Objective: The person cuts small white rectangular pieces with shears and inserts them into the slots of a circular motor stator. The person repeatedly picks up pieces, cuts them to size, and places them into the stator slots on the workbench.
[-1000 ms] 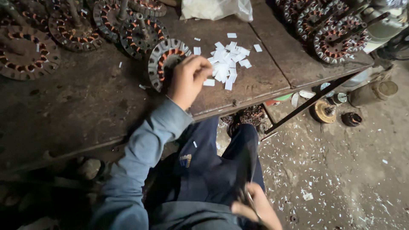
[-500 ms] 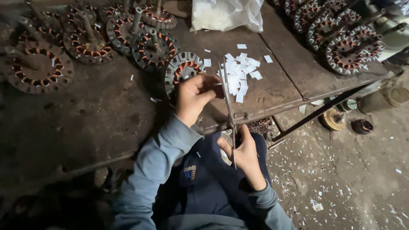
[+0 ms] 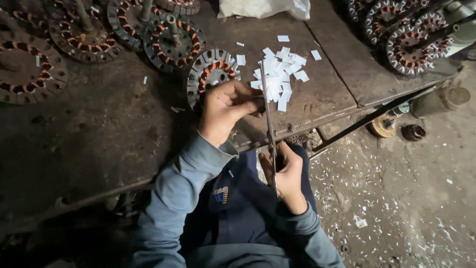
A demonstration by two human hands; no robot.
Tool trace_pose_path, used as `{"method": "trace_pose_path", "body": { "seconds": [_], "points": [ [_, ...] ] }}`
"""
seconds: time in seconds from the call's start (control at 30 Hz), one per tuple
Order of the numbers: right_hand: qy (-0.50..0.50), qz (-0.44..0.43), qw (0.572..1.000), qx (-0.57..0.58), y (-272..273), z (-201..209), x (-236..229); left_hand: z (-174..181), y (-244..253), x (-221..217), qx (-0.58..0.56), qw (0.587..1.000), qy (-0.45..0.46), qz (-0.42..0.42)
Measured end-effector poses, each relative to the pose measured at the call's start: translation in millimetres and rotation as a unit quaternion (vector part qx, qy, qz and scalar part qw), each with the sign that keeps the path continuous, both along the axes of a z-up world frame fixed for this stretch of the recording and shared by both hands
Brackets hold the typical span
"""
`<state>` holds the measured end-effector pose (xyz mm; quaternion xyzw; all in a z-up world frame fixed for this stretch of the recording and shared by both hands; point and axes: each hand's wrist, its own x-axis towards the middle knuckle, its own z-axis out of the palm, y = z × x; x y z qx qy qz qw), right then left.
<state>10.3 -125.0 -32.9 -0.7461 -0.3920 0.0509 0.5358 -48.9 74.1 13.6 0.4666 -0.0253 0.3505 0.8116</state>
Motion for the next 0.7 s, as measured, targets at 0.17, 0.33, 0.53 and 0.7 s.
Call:
{"method": "trace_pose_path", "body": {
  "seconds": [0.17,0.33,0.53,0.7],
  "points": [
    [-0.009,-0.035,0.999,-0.014,-13.1,-19.6,2.5,10.1,-3.4,-7.0,0.028,0.998,0.061,-0.002],
    [0.105,0.067,0.991,-0.043,-53.4,-23.9,-0.1,7.6,-2.1,-14.9,0.057,0.995,0.045,0.069],
    [0.022,0.223,0.937,-0.268,-173.8,5.5,0.6,9.6,-18.3,-40.7,0.033,0.998,-0.028,-0.045],
    [0.004,0.401,0.899,-0.176,-204.9,21.0,0.6,-3.3,-83.1,-52.8,0.236,0.956,0.122,-0.128]
  ]
}}
